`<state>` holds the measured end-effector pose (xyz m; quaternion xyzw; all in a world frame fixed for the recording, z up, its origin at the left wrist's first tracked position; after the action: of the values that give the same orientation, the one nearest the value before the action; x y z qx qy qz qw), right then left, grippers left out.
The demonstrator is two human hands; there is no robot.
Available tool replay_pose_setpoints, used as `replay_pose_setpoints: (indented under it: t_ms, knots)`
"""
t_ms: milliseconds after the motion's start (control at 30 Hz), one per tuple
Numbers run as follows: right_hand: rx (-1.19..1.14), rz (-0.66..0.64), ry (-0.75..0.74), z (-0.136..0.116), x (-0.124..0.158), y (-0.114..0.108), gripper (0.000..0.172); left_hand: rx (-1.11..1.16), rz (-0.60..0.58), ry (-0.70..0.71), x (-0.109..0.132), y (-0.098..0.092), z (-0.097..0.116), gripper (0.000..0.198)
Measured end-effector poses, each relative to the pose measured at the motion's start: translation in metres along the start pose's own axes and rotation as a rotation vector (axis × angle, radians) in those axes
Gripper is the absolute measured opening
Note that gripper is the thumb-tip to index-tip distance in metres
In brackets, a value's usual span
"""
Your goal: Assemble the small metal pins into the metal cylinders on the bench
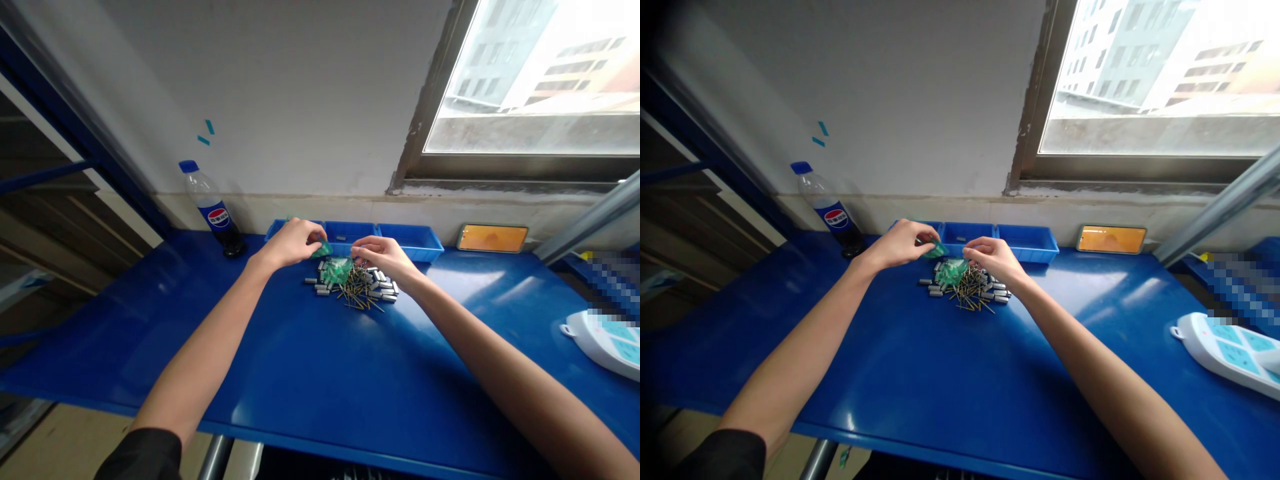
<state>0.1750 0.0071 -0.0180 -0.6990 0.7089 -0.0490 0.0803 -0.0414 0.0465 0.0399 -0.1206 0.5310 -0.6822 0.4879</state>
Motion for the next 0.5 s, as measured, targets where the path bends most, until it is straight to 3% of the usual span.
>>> replay_pose_setpoints:
  t_ms: [100,233,400,500]
  knots:
    - [0.004,-0.087,-0.050,-0.002,0.003,0.004,0.040,0.323,-0.020,-0.027,-0.001,0.000,0.005,0.024]
    - [-0.058,-0.113,-0.100,-0.005,0.005,0.005,0.040,0.524,-0.095,-0.068,0.001,0.003,0.012,0.035]
    - [-0.072,-0.084,-0.103,-0.008,0.005,0.004,0.039,0.564,-0.159,-0.036,0.004,0.000,0.017,0.042]
    - [-0.073,-0.070,-0.066,-0.006,0.005,0.005,0.040,0.460,-0.079,-0.021,0.002,-0.006,0.014,0.034]
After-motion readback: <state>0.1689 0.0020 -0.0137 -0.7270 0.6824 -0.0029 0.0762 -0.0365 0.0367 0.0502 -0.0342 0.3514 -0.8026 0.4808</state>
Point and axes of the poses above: each hand's wrist, its own x-axis away from the middle knuckle, its own y-axis out of the palm, z = x × y, the point moved 4 cm from there along -x, towards the middle knuckle, and after that the axes turned 8 degrees about z, right-handed, at the moved point
